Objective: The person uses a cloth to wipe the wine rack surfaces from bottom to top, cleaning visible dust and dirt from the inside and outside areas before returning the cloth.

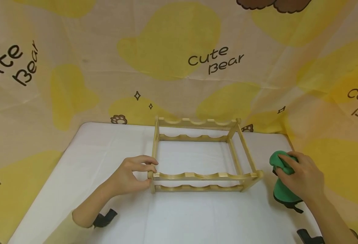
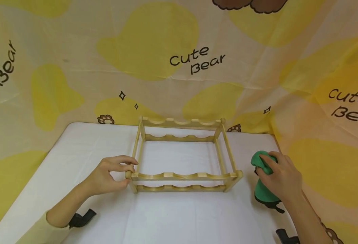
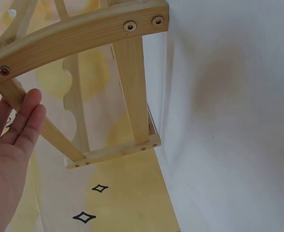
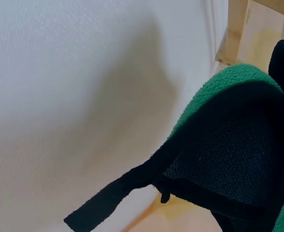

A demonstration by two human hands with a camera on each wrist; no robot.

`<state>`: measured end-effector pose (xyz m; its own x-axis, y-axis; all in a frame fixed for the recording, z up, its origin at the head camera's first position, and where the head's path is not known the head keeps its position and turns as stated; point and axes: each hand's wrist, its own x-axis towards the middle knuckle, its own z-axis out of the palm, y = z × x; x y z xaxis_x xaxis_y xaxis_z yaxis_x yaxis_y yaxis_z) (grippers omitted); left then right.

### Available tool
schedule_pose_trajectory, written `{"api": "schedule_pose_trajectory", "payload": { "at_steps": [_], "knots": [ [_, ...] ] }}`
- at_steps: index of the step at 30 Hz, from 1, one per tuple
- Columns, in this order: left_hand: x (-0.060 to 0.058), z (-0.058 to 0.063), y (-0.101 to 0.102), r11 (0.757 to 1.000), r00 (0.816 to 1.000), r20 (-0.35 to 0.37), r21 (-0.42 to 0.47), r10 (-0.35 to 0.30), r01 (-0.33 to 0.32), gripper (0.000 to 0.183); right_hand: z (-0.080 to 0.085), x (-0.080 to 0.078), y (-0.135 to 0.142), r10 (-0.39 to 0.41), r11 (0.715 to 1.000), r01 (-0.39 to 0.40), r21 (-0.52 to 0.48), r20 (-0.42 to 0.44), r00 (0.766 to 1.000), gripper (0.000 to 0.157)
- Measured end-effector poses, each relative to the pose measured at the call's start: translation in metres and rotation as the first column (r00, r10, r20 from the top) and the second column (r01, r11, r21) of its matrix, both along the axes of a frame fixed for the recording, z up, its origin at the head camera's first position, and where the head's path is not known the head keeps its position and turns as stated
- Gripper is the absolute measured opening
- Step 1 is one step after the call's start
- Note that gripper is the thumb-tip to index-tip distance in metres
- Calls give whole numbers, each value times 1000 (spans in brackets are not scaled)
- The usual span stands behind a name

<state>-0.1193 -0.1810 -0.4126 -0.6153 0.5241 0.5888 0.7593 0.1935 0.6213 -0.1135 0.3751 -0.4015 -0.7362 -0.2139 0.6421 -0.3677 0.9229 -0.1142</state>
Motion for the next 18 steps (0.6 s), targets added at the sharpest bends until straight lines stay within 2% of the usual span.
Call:
{"api": "schedule_pose_trajectory", "payload": {
  "at_steps": [4, 10, 13, 18],
  "knots": [
    [-4, -2, -3, 1000, 1000, 27, 15, 1, -1, 48, -2, -3, -2, 7, 1000, -7, -10, 5, 1000, 45],
    [-9, -5, -6, 1000, 1000, 20, 25, -1, 0, 48, -5, -11, -2, -1, 1000, 1, 1, 48, 999, 45],
    [-10, -5, -6, 1000, 1000, 21, 21, 3, -3, 47, -6, -15, -2, -27, 1000, 27, 2, 132, 991, 44],
    [-10, -6, -6, 1000, 1000, 19, 26, 7, -7, 45, -8, -22, -4, -83, 996, 86, 5, 296, 952, 44]
  ]
}}
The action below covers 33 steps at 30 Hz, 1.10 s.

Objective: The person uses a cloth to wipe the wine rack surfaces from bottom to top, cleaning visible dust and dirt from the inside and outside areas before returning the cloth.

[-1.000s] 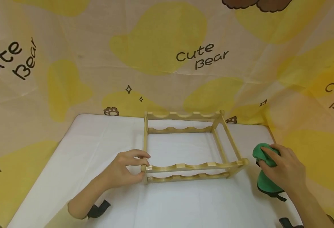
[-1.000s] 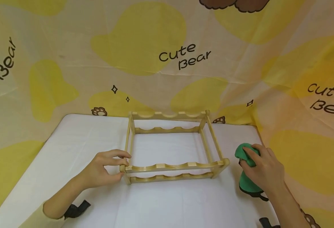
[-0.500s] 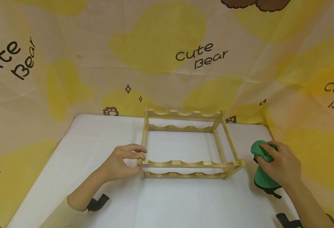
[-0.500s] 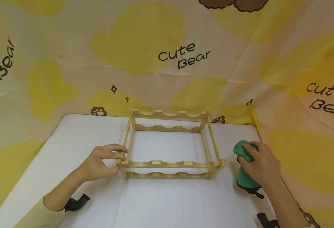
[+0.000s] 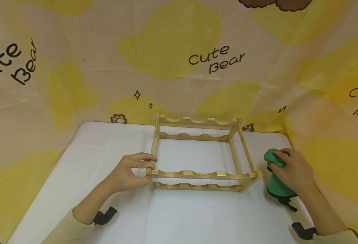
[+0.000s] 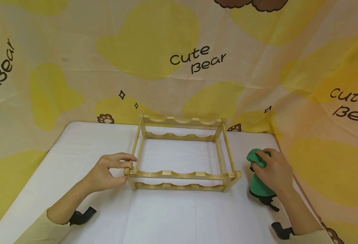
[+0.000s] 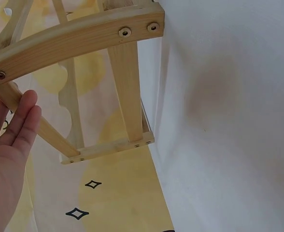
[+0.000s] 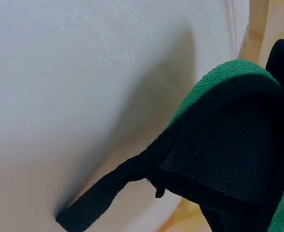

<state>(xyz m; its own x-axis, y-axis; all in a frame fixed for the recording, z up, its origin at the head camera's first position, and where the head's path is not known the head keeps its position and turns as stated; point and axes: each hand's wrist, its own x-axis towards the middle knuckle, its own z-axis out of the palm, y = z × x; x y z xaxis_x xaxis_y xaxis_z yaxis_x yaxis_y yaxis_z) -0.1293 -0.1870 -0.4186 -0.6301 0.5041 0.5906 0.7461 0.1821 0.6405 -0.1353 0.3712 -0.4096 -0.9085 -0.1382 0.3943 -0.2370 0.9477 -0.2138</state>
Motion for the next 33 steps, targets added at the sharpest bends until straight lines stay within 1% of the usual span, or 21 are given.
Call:
{"api": "schedule_pose_trajectory", "payload": {
  "at_steps": [3, 5, 10, 12, 14, 18, 21, 24, 26, 28, 33],
  "knots": [
    [0, 0, 1, 1000, 1000, -13, 7, 0, 0, 45, -4, -4, -1, -16, 1000, 16, 3, 37, 999, 45],
    [0, 0, 1, 1000, 1000, -26, 11, 0, 1, 45, -7, -6, -1, -17, 1000, 17, 10, 39, 999, 45],
    [0, -1, 1, 1000, 1000, -21, 5, 7, -6, 45, -17, -10, 0, -1, 1000, 0, 29, 31, 1000, 47],
    [1, -1, 1, 1000, 1000, -8, 0, 11, -11, 44, -20, -11, 0, -2, 1000, 0, 29, 48, 999, 48],
    [1, -1, 1, 1000, 1000, -10, -2, 12, -12, 44, -23, -12, 0, -8, 1000, 6, 30, 70, 998, 49],
    [2, -1, 2, 1000, 1000, -6, -1, 14, -14, 44, -27, -13, 2, -15, 1000, 11, 26, 132, 991, 50],
    [1, -1, 2, 1000, 1000, -3, 0, 12, -12, 46, -27, -13, 3, -16, 1000, 11, 24, 211, 977, 54],
    [1, -1, 1, 1000, 1000, 8, 0, 6, -6, 46, -30, -13, 3, -21, 1000, 13, 29, 306, 952, 60],
    [1, 0, 2, 1000, 1000, 12, -3, 5, -5, 46, -32, -13, 4, -27, 999, 16, 35, 350, 936, 63],
    [2, 0, 1, 1000, 1000, 17, -5, 5, -5, 45, -34, -13, 6, -30, 999, 16, 40, 379, 925, 65],
    [3, 2, 1, 1000, 1000, 0, -12, 17, -17, 47, -34, -16, 8, -25, 999, 9, 41, 417, 908, 69]
  ]
}}
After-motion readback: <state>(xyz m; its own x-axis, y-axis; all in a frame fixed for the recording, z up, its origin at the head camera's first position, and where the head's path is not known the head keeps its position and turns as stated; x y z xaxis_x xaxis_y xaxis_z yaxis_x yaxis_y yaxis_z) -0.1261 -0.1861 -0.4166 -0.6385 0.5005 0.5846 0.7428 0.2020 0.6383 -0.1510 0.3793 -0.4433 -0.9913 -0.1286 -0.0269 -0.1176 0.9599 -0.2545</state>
